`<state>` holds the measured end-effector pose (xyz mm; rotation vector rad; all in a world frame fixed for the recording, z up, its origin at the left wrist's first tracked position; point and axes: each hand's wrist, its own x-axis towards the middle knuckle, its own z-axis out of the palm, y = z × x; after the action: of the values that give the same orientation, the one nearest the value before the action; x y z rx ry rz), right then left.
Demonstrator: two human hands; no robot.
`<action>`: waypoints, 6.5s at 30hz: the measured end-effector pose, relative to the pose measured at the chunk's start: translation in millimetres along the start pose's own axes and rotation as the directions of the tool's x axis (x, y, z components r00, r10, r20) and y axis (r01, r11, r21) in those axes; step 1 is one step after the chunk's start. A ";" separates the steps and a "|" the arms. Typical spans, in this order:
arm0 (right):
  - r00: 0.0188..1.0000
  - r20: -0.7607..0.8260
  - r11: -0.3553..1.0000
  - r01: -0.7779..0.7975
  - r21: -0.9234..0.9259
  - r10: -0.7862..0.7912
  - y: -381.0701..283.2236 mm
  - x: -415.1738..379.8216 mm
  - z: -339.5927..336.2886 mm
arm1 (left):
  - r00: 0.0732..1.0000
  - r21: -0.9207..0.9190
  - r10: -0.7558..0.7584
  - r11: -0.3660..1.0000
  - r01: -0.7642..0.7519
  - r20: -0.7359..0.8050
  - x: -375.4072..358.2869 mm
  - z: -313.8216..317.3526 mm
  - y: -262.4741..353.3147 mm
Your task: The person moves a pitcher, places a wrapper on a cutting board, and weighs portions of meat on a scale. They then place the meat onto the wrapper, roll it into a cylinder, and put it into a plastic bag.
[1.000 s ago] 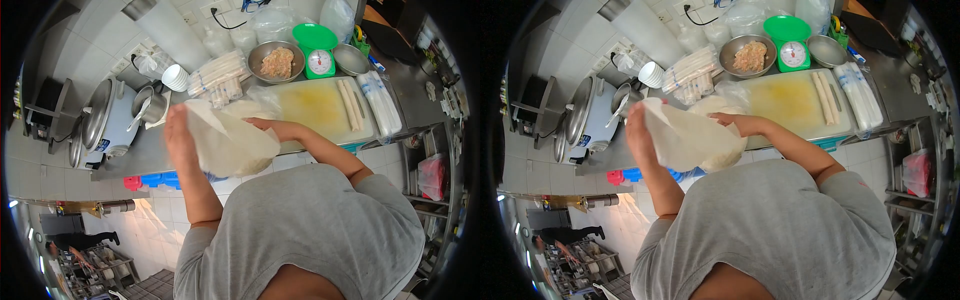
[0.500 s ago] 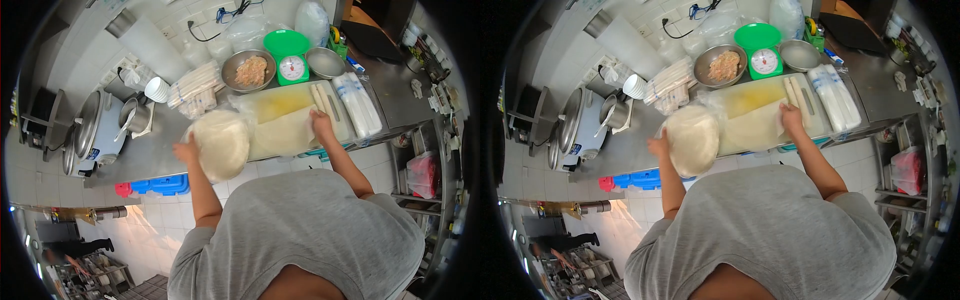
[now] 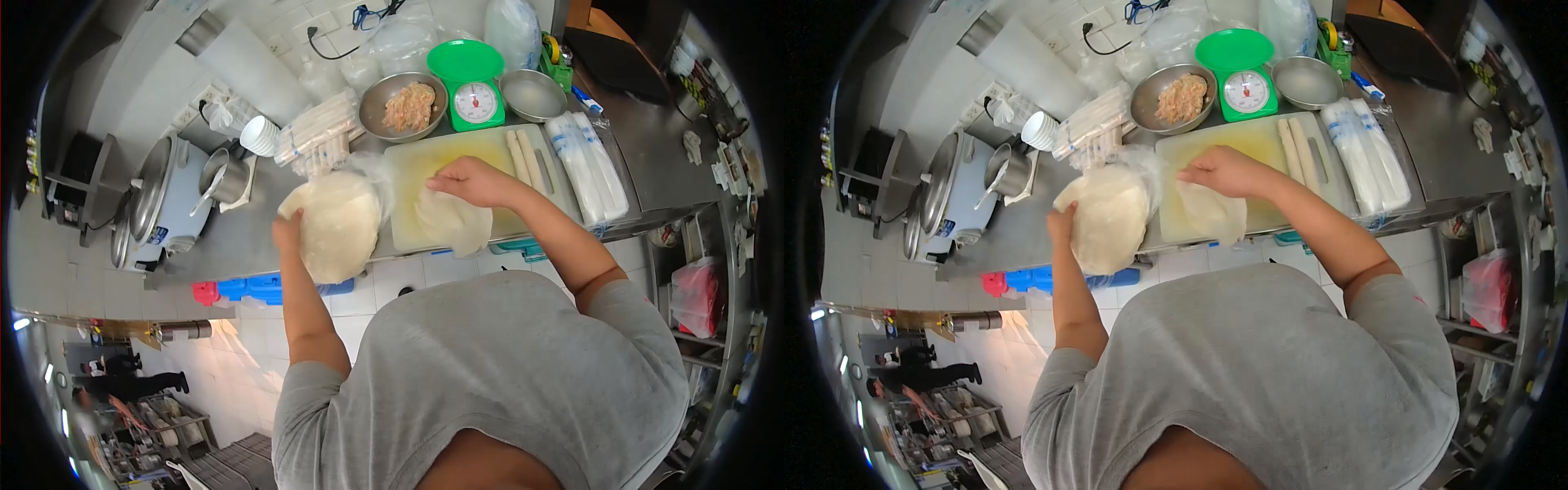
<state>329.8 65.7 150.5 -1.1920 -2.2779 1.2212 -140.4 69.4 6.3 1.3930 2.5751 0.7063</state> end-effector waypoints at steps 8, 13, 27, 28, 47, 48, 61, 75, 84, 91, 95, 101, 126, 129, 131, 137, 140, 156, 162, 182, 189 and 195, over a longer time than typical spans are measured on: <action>0.782 -0.522 0.821 0.024 0.571 0.340 23.2 31.2 -4.5 | 0.984 0.207 -0.119 0.968 0.145 -0.134 -19.4 -12.7 2.1; 0.743 -0.518 0.861 -0.508 -0.025 0.424 136.1 29.0 20.7 | 0.779 0.157 0.334 0.942 -0.297 -0.530 -49.7 11.6 63.5; 0.733 -0.632 0.847 -0.483 -0.222 0.252 145.4 9.9 22.8 | 0.617 -0.132 0.528 0.688 -0.713 -0.584 -168.7 53.5 208.7; 0.737 -0.638 0.857 -0.460 -0.233 0.222 148.9 10.0 20.0 | 0.583 -0.087 0.498 0.708 -0.700 -0.642 -174.6 51.6 209.8; 0.826 -0.545 0.854 -0.384 -0.350 0.147 159.3 7.4 12.5 | 0.800 -0.092 0.588 0.796 -0.598 -0.114 -178.7 98.5 169.1; 0.817 -0.556 0.873 -0.375 -0.312 0.152 158.4 8.3 12.4 | 0.795 -0.056 0.593 0.796 -0.603 -0.128 -179.3 100.9 169.3; 0.891 -0.408 0.701 0.163 0.694 0.197 109.0 28.1 53.0 | 0.871 -0.874 0.139 0.210 0.438 0.470 -211.0 95.7 195.2; 0.936 -0.012 0.093 -0.022 0.995 0.353 124.8 22.4 64.9 | 0.780 -0.891 0.446 0.101 0.443 0.438 -196.4 -7.0 244.4; 0.999 0.036 -0.344 -0.024 0.939 0.030 80.4 -3.4 67.8 | 0.803 -0.956 0.559 -0.060 0.288 0.206 -162.2 -64.8 276.7; 0.760 -0.399 0.555 0.061 0.829 0.512 117.2 -22.3 9.0 | 0.874 -0.756 0.183 0.599 0.265 0.451 -137.0 54.0 170.4; 0.756 -0.498 0.799 -0.056 0.598 0.425 141.0 -16.5 12.5 | 0.951 -0.767 0.179 0.637 0.083 0.252 -161.4 73.8 164.3; 0.764 -0.645 0.881 -0.285 -0.377 -0.028 143.6 -11.7 51.8 | 0.992 -0.649 0.115 0.759 -0.050 0.058 -194.0 68.9 177.7; 0.613 -0.781 0.846 -0.347 -0.405 -0.122 174.1 -0.6 -37.2 | 0.968 -0.471 0.232 0.867 -0.160 0.098 -189.3 69.9 159.7; 0.567 -0.791 0.717 -0.450 -0.532 -0.231 204.5 12.8 -89.1 | 0.943 -0.490 0.326 0.833 -0.255 0.063 -180.4 73.5 154.5; 0.595 -0.712 0.532 -0.492 -0.689 -0.372 230.1 18.4 -108.7 | 0.926 -0.507 0.375 0.804 -0.310 0.029 -173.8 79.6 148.5; 0.825 -0.398 0.611 -0.565 -0.554 0.402 201.5 17.8 -136.6 | 0.947 -0.646 0.312 0.707 -0.287 -0.079 -167.9 88.5 142.1; 0.677 -0.735 0.630 -0.553 -0.546 -0.042 204.0 18.3 -126.0 | 0.949 -0.580 0.297 0.757 -0.300 -0.103 -166.0 89.0 143.6; 0.911 0.055 0.743 0.368 -0.559 -0.410 114.0 98.5 121.5 | 0.929 -0.406 0.337 0.836 -0.370 -0.152 -159.0 100.7 145.9; 0.896 -0.421 0.785 -0.359 -0.504 0.139 164.3 38.0 60.9 | 0.919 -0.367 0.366 0.843 -0.394 -0.145 -161.3 95.3 146.0; 0.918 0.179 0.764 0.394 -0.512 -0.354 103.1 100.4 119.4 | 0.954 -0.556 0.265 0.776 -0.297 -0.140 -158.3 99.8 139.5; 0.904 0.173 0.738 0.419 -0.529 -0.390 88.4 82.8 142.5 | 0.935 -0.527 0.296 0.773 -0.354 -0.194 -158.3 97.5 141.4; 0.959 -0.280 0.849 -0.114 -0.516 -0.042 142.8 91.3 83.8 | 0.933 -0.527 0.299 0.770 -0.360 -0.200 -155.5 105.3 136.6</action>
<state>300.6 133.2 -23.7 -1.4799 -2.4412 0.3788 85.4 41.4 -40.3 1.6228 1.9285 1.4798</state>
